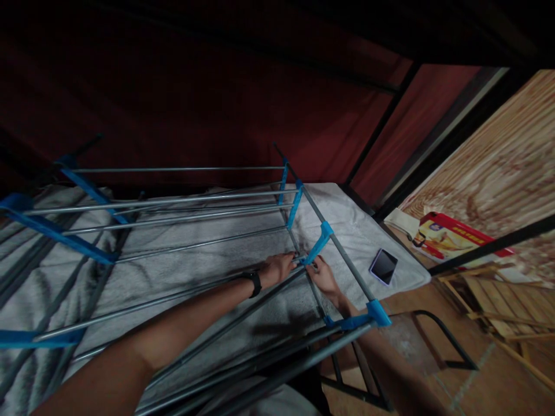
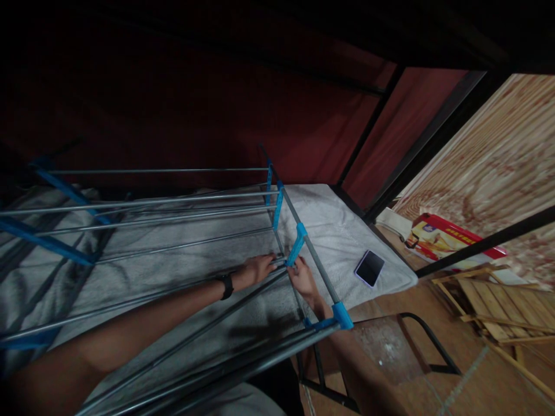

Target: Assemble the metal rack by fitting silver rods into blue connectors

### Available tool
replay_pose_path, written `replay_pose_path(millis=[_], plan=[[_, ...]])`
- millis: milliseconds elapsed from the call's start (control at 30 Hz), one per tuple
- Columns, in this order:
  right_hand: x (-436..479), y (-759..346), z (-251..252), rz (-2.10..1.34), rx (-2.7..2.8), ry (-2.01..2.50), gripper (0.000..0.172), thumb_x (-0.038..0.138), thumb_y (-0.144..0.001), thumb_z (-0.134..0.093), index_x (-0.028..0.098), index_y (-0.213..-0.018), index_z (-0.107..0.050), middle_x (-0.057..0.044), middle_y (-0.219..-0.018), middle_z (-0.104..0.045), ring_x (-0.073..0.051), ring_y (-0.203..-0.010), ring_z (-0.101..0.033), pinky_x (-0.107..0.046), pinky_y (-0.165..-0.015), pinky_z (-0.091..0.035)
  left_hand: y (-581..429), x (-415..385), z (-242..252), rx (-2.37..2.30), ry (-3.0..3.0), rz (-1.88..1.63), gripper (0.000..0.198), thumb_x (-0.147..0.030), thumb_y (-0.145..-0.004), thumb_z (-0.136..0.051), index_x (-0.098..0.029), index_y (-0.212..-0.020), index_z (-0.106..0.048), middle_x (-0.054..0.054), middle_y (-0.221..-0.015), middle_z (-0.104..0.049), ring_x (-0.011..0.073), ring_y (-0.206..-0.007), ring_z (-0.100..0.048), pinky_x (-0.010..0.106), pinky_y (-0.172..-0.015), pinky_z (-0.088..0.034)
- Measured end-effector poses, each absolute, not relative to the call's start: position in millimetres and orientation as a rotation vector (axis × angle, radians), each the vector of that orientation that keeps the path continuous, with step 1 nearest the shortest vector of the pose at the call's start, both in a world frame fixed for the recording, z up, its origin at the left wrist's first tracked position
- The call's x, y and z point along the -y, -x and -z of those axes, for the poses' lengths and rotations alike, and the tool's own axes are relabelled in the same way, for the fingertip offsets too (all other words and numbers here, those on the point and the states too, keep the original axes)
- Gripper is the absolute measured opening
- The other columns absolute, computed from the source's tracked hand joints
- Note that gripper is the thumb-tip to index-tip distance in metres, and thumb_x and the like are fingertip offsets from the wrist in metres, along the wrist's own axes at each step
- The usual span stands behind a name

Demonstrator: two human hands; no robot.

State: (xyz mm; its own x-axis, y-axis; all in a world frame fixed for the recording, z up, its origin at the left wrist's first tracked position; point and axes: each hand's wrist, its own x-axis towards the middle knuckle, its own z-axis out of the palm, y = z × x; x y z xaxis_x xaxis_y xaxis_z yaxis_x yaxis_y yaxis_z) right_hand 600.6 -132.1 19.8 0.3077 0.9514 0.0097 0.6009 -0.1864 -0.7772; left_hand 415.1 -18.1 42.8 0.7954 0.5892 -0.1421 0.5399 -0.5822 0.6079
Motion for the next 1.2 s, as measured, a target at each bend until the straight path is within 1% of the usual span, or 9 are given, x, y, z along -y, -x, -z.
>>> replay_pose_path(millis=[67,167,300,467,567,667,767,900,1200], plan=[[133.0,-602.3,-28.5,-0.641,1.409,1.850,0.029,0.036,-0.093,-0.051,0.028,-0.115,-0.067,-0.010,-0.117,-0.073,-0.031,-0.114,-0.069,-0.046,-0.102,-0.057,-415.1,19.2,-48.3,-0.817,-2.357,-0.125,0.042,-0.036,-0.107,-0.046,-0.021,-0.142,-0.064,0.012,-0.135,-0.075,0.0310,-0.127,-0.069,0.040,-0.108,-0.052],[132.9,-604.5,-36.5,-0.621,1.415,1.820,0.019,0.039,-0.095,-0.053,0.029,-0.101,-0.068,-0.009,-0.099,-0.077,-0.032,-0.100,-0.072,-0.047,-0.095,-0.058,-414.0,20.7,-55.6,-0.783,-2.376,-0.178,0.043,-0.036,-0.108,-0.045,-0.025,-0.146,-0.063,0.008,-0.139,-0.075,0.0294,-0.130,-0.069,0.041,-0.110,-0.053],[132.5,-605.4,-37.2,-0.581,1.398,1.771,0.014,0.037,-0.094,-0.056,0.028,-0.093,-0.067,-0.011,-0.097,-0.079,-0.033,-0.096,-0.074,-0.047,-0.090,-0.058,-412.0,22.6,-62.5,-0.754,-2.411,-0.187,0.047,-0.034,-0.108,-0.044,-0.024,-0.151,-0.060,0.010,-0.142,-0.073,0.0322,-0.131,-0.069,0.045,-0.109,-0.055],[134.3,-601.9,-36.8,-0.606,1.373,1.736,0.013,0.035,-0.094,-0.055,0.029,-0.101,-0.065,-0.010,-0.102,-0.080,-0.032,-0.098,-0.075,-0.043,-0.090,-0.057,-413.5,19.7,-62.8,-0.768,-2.432,-0.121,0.051,-0.026,-0.106,-0.045,-0.024,-0.156,-0.057,0.014,-0.135,-0.076,0.0352,-0.123,-0.073,0.048,-0.105,-0.057],[134.8,-599.9,-38.6,-0.636,1.348,1.708,0.019,0.033,-0.093,-0.056,0.030,-0.110,-0.064,-0.008,-0.106,-0.080,-0.030,-0.099,-0.075,-0.041,-0.091,-0.059,-422.4,16.1,-61.6,-0.729,-2.399,-0.118,0.053,-0.016,-0.101,-0.051,-0.023,-0.153,-0.059,0.013,-0.137,-0.075,0.0310,-0.126,-0.072,0.043,-0.109,-0.055],[133.7,-600.0,-39.3,-0.635,1.341,1.690,0.020,0.032,-0.092,-0.057,0.029,-0.110,-0.064,-0.008,-0.106,-0.080,-0.029,-0.102,-0.075,-0.042,-0.095,-0.059,-439.1,16.5,-62.7,-0.707,-2.383,-0.094,0.045,-0.009,-0.097,-0.053,-0.018,-0.138,-0.066,0.012,-0.138,-0.074,0.0252,-0.128,-0.070,0.035,-0.112,-0.053],[131.4,-601.4,-39.0,-0.658,1.352,1.669,0.020,0.032,-0.092,-0.057,0.029,-0.110,-0.064,-0.009,-0.110,-0.080,-0.029,-0.105,-0.075,-0.043,-0.098,-0.058,-454.4,21.4,-67.0,-0.780,-2.389,-0.044,0.031,-0.017,-0.099,-0.056,-0.016,-0.128,-0.065,0.014,-0.134,-0.074,0.0259,-0.124,-0.071,0.036,-0.108,-0.054],[128.7,-602.9,-40.0,-0.660,1.359,1.664,0.021,0.040,-0.095,-0.058,0.028,-0.110,-0.065,-0.010,-0.116,-0.080,-0.031,-0.110,-0.074,-0.044,-0.100,-0.057,-459.1,27.9,-76.0,-0.826,-2.423,-0.041,0.026,-0.030,-0.105,-0.054,-0.020,-0.127,-0.062,0.011,-0.128,-0.076,0.0263,-0.121,-0.073,0.035,-0.103,-0.056],[128.6,-601.5,-44.6,-0.571,1.317,1.746,0.017,0.041,-0.093,-0.060,0.029,-0.101,-0.067,-0.010,-0.101,-0.081,-0.033,-0.099,-0.074,-0.045,-0.088,-0.058,-455.8,36.7,-82.0,-0.799,-2.487,-0.074,0.034,-0.034,-0.109,-0.044,-0.019,-0.123,-0.071,0.014,-0.117,-0.080,0.0283,-0.112,-0.077,0.034,-0.094,-0.057]])
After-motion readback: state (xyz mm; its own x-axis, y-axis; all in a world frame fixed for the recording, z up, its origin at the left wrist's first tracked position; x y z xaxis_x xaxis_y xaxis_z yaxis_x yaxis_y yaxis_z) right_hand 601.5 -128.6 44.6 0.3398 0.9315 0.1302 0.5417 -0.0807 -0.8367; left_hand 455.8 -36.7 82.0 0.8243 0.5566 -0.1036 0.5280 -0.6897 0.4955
